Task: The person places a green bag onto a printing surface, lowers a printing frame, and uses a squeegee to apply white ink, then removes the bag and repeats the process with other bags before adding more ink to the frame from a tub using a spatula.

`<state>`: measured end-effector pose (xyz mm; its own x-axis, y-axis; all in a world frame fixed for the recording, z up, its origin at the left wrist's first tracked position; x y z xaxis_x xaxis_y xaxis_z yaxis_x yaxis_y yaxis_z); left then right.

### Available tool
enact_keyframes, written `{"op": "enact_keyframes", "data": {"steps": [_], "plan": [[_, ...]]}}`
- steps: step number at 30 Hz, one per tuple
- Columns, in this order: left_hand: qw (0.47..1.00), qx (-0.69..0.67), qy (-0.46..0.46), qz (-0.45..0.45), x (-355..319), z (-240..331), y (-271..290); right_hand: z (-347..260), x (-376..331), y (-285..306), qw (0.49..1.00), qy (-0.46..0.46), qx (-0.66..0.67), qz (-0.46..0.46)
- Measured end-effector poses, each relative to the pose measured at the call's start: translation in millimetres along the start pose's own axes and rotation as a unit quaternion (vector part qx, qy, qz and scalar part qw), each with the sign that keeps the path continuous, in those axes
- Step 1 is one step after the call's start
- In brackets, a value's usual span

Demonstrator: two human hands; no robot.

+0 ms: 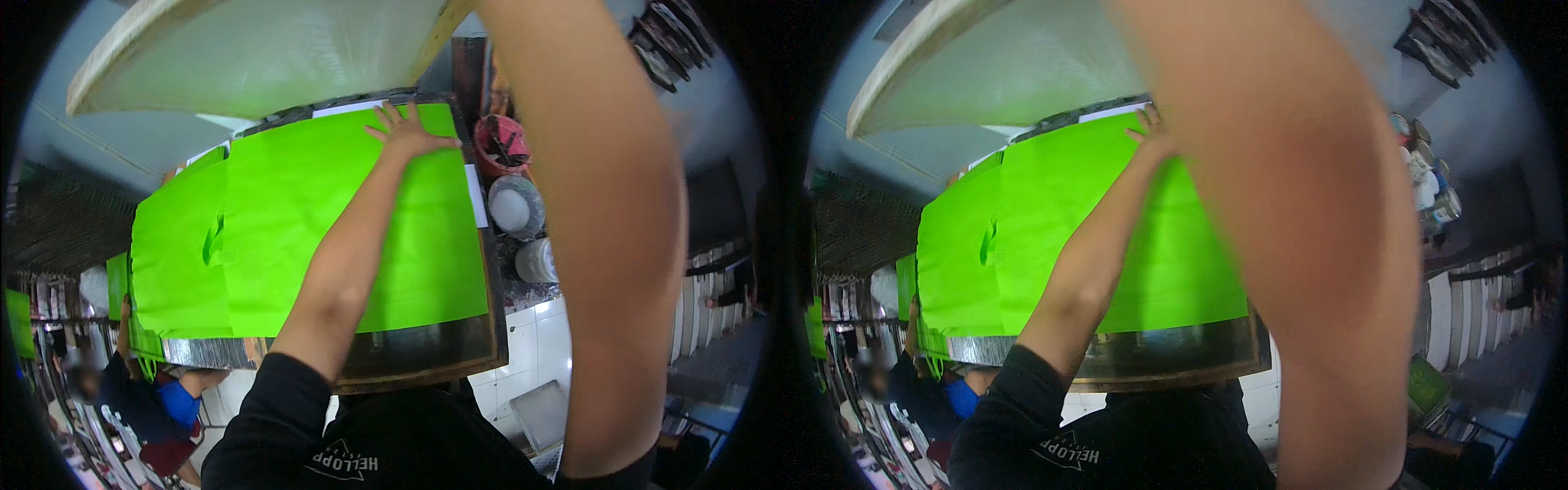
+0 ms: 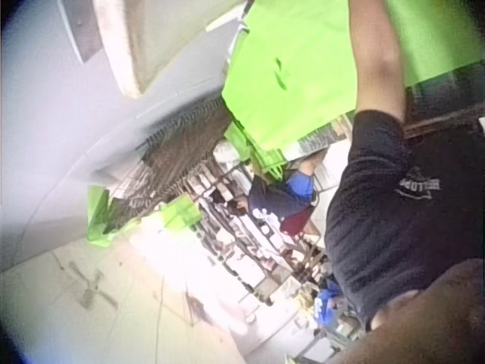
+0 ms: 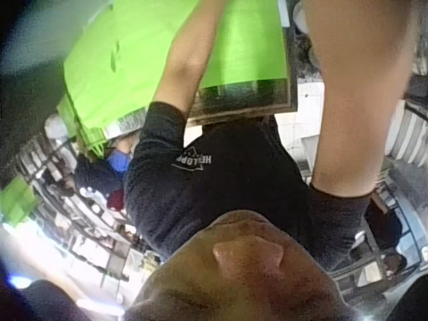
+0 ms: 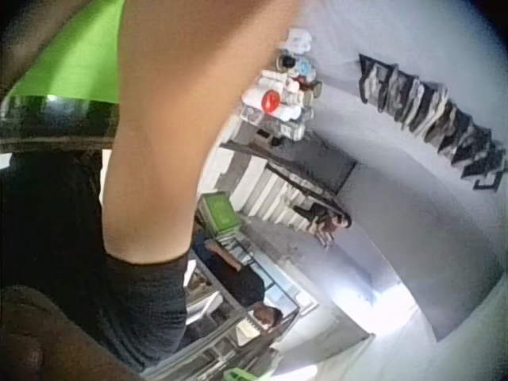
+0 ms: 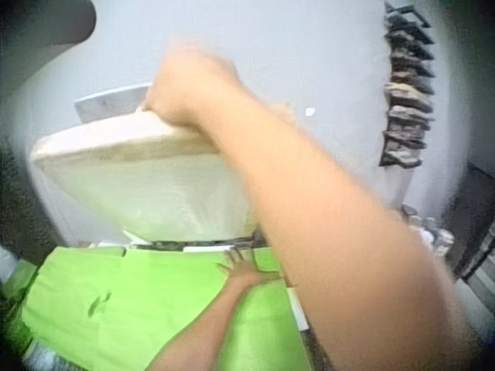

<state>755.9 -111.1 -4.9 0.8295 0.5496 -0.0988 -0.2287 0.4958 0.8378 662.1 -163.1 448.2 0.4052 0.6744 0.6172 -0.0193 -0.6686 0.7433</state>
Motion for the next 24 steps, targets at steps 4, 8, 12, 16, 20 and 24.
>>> {"op": "enact_keyframes", "data": {"steps": [4, 8, 12, 16, 20, 24], "plan": [[0.906, -0.309, -0.204, 0.204, -99.1, 44.5, 76.1, 27.8, -52.2, 2.4, 0.994, -0.06, -0.021, -0.09], [0.724, -0.527, -0.281, 0.346, -296.0, -28.6, 163.2, -1.7, -136.6, -21.8, 0.996, 0.003, 0.054, -0.065], [0.766, -0.579, -0.126, 0.251, -380.3, -48.2, 110.8, 18.3, -258.4, -39.1, 0.988, -0.033, 0.145, -0.046], [0.774, -0.603, 0.048, 0.187, -426.1, -90.5, 8.7, 20.2, -331.3, -107.0, 0.986, 0.007, 0.12, -0.119], [0.674, -0.709, 0.165, 0.127, -439.2, -94.9, -32.3, 34.5, -361.0, -156.1, 0.982, 0.015, 0.08, -0.168], [0.541, -0.811, 0.181, 0.133, -441.3, -91.1, -46.3, 36.9, -356.1, -154.7, 0.972, -0.01, 0.104, -0.21]]}}
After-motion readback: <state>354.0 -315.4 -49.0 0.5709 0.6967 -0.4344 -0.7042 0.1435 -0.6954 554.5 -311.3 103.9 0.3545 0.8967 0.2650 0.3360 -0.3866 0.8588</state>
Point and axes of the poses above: each hand's wrist, its own x-axis towards the middle knuckle, its own y-axis out of the back of the hand, z = x × y, the point moved 10 cm from there along x, towards the middle knuckle, and after that the axes turned 14 degrees about -y, right-handed, at the moved point
